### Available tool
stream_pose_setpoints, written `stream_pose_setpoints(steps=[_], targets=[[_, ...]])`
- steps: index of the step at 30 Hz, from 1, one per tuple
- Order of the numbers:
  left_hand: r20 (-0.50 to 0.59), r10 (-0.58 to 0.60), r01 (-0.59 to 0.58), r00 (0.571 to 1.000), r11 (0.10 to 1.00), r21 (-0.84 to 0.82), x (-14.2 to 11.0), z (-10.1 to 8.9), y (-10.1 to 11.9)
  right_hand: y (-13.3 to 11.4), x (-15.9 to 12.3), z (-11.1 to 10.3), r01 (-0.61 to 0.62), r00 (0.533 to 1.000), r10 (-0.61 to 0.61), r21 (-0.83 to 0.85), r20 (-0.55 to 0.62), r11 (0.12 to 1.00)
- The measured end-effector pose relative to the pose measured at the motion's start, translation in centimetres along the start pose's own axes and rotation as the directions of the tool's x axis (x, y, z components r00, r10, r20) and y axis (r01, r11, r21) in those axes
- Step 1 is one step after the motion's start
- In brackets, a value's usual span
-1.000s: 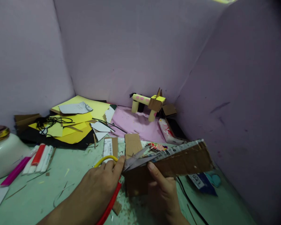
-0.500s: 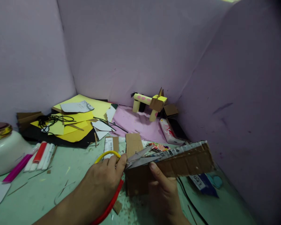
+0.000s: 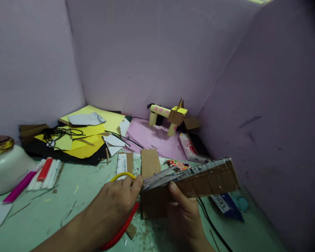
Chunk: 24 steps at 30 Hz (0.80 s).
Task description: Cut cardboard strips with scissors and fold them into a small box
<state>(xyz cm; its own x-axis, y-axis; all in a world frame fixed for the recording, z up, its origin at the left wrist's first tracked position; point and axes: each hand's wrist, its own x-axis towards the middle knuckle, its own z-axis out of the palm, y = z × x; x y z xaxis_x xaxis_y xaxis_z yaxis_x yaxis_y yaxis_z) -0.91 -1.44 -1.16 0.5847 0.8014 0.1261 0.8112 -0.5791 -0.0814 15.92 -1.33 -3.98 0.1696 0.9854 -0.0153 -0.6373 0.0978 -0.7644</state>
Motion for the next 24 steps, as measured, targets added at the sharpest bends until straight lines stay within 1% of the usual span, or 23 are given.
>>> stream_pose_setpoints(steps=[5, 7, 11, 14, 18, 21, 24], targets=[[0.051, -0.019, 0.019, 0.999, 1.000, 0.005, 0.1, -0.3, 0.1, -0.1, -0.1, 0.1, -0.035, 0.998, 0.036, 0.013, -0.047, 0.999], [0.050, -0.035, 0.037, 0.998, 0.999, -0.040, 0.1, -0.2, 0.1, -0.2, -0.2, 0.2, -0.042, 0.998, 0.043, 0.008, -0.045, 0.999], [0.003, -0.070, 0.069, 0.998, 0.981, -0.184, 0.1, 0.2, -0.2, -0.6, -0.2, 0.5, -0.012, 0.999, 0.012, 0.003, -0.036, 1.000], [0.011, -0.084, 0.085, 0.996, 0.966, -0.245, -0.1, 0.2, -0.4, -0.7, -0.1, 0.6, -0.013, 1.000, 0.013, 0.012, -0.019, 1.000], [0.051, -0.067, 0.077, 0.996, 0.971, -0.227, -0.2, -0.5, -0.3, -0.7, 0.0, 0.4, -0.038, 0.999, 0.038, 0.022, 0.007, 0.999], [0.091, -0.052, 0.070, 0.994, 0.978, -0.199, -0.2, -1.0, -0.2, -0.6, 0.0, 0.2, -0.032, 0.999, 0.032, 0.019, -0.025, 0.999], [0.103, -0.045, 0.064, 0.994, 0.979, -0.191, -0.2, -1.1, -0.2, -0.5, 0.0, 0.2, -0.034, 0.998, 0.035, 0.023, -0.049, 0.999]])
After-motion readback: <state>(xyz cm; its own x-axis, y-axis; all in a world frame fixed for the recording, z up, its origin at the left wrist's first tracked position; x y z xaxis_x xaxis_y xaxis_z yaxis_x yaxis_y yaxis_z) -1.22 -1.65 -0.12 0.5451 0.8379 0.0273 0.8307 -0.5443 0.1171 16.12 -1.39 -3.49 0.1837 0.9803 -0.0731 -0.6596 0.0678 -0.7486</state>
